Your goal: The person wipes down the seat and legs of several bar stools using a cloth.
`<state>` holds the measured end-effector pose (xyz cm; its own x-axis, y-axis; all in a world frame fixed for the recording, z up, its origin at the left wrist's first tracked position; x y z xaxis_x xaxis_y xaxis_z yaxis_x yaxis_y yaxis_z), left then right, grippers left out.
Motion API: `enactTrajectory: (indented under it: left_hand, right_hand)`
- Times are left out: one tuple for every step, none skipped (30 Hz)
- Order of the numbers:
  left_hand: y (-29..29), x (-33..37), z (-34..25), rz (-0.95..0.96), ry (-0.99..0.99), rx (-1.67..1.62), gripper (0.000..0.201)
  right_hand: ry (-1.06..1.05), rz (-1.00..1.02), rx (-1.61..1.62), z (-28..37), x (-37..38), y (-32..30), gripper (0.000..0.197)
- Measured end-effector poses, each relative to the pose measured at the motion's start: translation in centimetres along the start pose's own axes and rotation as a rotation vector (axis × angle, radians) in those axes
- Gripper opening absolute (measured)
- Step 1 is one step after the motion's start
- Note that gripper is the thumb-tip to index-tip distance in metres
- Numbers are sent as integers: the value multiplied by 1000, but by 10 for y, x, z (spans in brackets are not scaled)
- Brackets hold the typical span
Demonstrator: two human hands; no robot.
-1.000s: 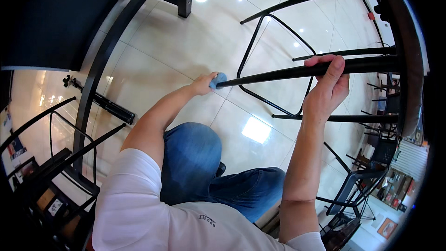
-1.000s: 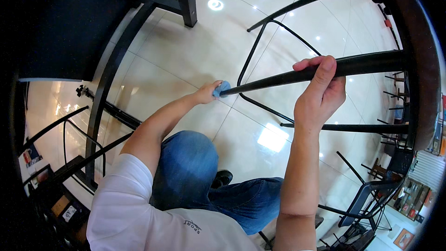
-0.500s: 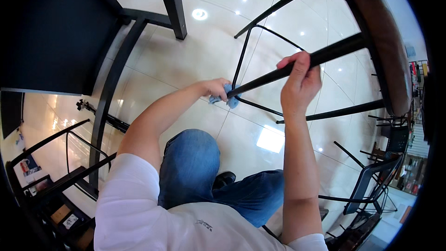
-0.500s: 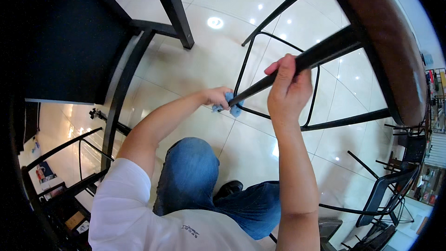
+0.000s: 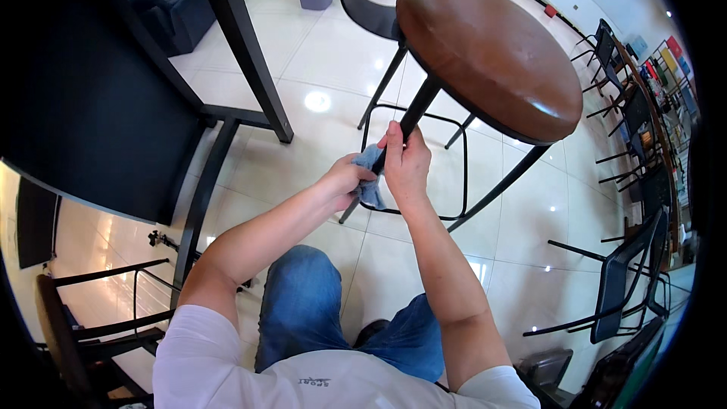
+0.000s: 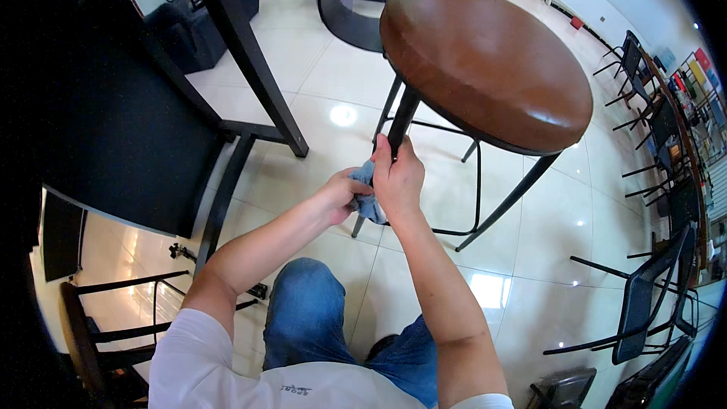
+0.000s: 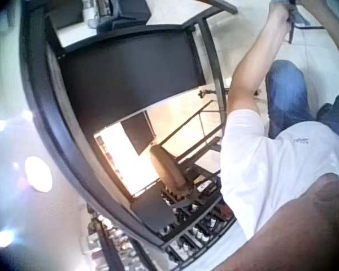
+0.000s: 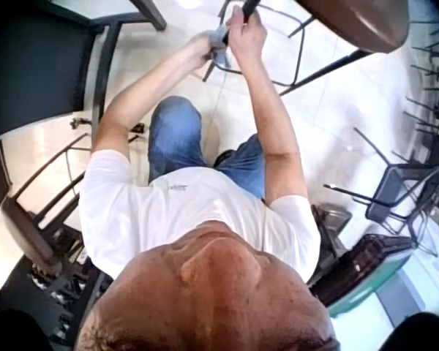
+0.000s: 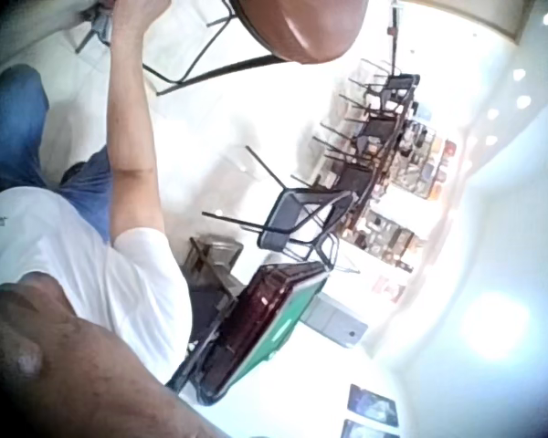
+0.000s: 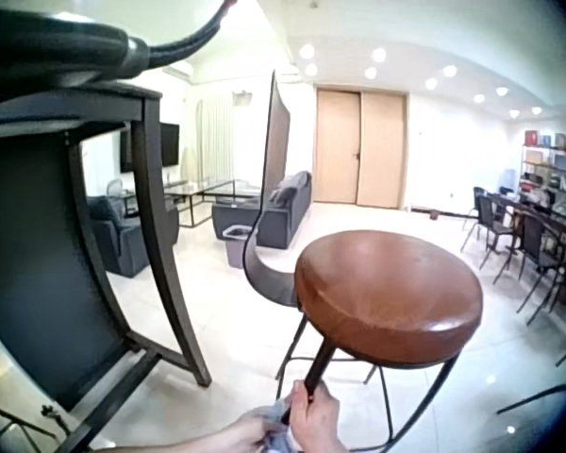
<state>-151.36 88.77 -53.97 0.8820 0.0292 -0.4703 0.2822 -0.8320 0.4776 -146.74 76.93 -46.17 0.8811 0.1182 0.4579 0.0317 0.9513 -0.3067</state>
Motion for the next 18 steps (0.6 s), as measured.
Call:
enactTrajectory:
  left_hand:
    - [8, -8, -13, 43, 35, 29, 30]
    - [18, -17, -27, 47, 45, 39, 30]
    - [29, -29, -44, 97, 105, 8, 32]
    - [38, -35, -55, 150, 162, -23, 35]
    - [41, -37, -63, 165, 168, -8, 34]
    - [45, -40, -66, 171, 177, 2, 34]
    - [48, -44, -68, 148, 181, -13, 32]
    - [50, -47, -72, 121, 187, -29, 31]
    - [54, -50, -77, 123, 194, -21, 31]
    - [57, -53, -84, 116, 270, -61, 30]
    - [59, -59, -93, 109, 344, -99, 28]
    - [63, -61, -102, 107, 346, -96, 28]
    - [68, -62, -120, 141, 424, -164, 28]
    - [74, -61, -135, 180, 499, -233, 27]
    - [79, -62, -147, 182, 499, -231, 27]
    - [82, -63, -161, 143, 580, -285, 28]
    - [81, -66, -173, 98, 668, -335, 29]
    - [80, -63, -179, 98, 671, -333, 29]
  right_hand:
    - [70, 28, -22, 2, -1, -1, 33]
    - [61, 18, -15, 2, 0, -3, 33]
    - [-22, -1, -105, 2, 1, -4, 35]
    - [-105, -21, -198, 3, 2, -6, 36]
    - [-41, 72, -154, 14, 3, -9, 40]
    - [-49, 61, -149, 9, 3, -9, 40]
    - [-129, 41, -208, -2, 2, -6, 42]
    - [-209, 24, -265, 1, 2, -5, 45]
    - [-175, -22, -222, 3, -7, -8, 49]
    - [-179, -29, -218, 4, -11, -12, 49]
    - [-114, -51, -120, 6, -14, -15, 50]
    - [-47, -65, -23, 9, -19, -19, 52]
    - [21, -62, 90, 14, -23, -26, 48]
    - [20, -65, 88, 15, -26, -36, 48]
    - [-50, -36, -11, 16, -29, -43, 43]
    - [-119, -8, -111, 19, -32, -49, 39]
    - [-187, -26, -143, 34, -33, -55, 27]
    - [-189, -28, -140, 41, -34, -59, 27]
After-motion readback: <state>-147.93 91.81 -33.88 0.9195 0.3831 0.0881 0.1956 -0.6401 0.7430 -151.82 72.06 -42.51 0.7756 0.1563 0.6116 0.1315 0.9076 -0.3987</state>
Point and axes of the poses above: each hand's wrist, its own x-axis towards the middle knuckle, its own y-axis out of the palm, z = x × y, the point moved 3 cm from there along x, towards the middle knuckle, and after that the axes turned 3 degrees about -x, right-handed, at the moved point
